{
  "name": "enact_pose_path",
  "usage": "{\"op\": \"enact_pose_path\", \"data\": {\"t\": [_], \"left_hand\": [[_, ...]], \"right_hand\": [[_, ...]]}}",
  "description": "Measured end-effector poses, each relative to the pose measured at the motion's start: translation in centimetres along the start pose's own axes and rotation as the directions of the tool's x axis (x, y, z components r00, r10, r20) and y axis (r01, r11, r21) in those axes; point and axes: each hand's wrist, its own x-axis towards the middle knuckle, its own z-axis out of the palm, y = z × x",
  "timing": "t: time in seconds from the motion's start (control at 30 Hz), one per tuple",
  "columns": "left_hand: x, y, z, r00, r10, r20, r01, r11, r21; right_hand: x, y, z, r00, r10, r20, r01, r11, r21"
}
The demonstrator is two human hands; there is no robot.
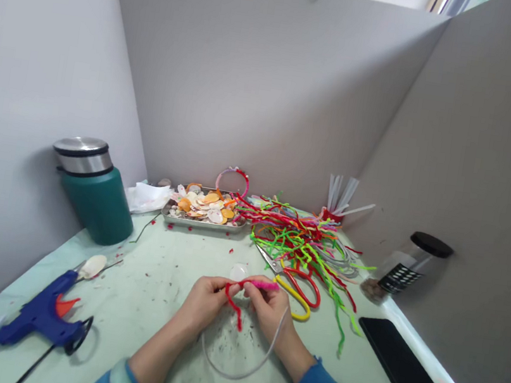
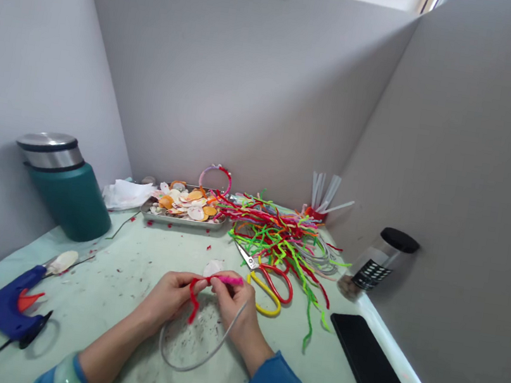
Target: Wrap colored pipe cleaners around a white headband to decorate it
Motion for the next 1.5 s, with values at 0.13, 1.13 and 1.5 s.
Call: {"op": "enact_pose_path", "data": {"t": [0.13,1.13,1.5], "left_hand": [[-0.2,0.5,-0.1,0.998,-0.015,0.069,0.018,0.999,-0.044],[0.1,0.5,-0.2,0.981,0.115,-0.154,-0.124,0.991,-0.048],[-0.1,0.3,-0.3,0.882,0.467,-0.065,-0.424,0.846,0.325]], "right_hand": [[0.1,-0.3,-0.3,0.999,0.043,0.019,-0.044,0.999,0.019],[0.5,-0.3,-0.6,0.976,0.142,-0.163,-0.137,0.99,0.044],[0.5,-0.3,-0.4,0.983,0.13,-0.128,-0.124,0.991,0.055]]}}
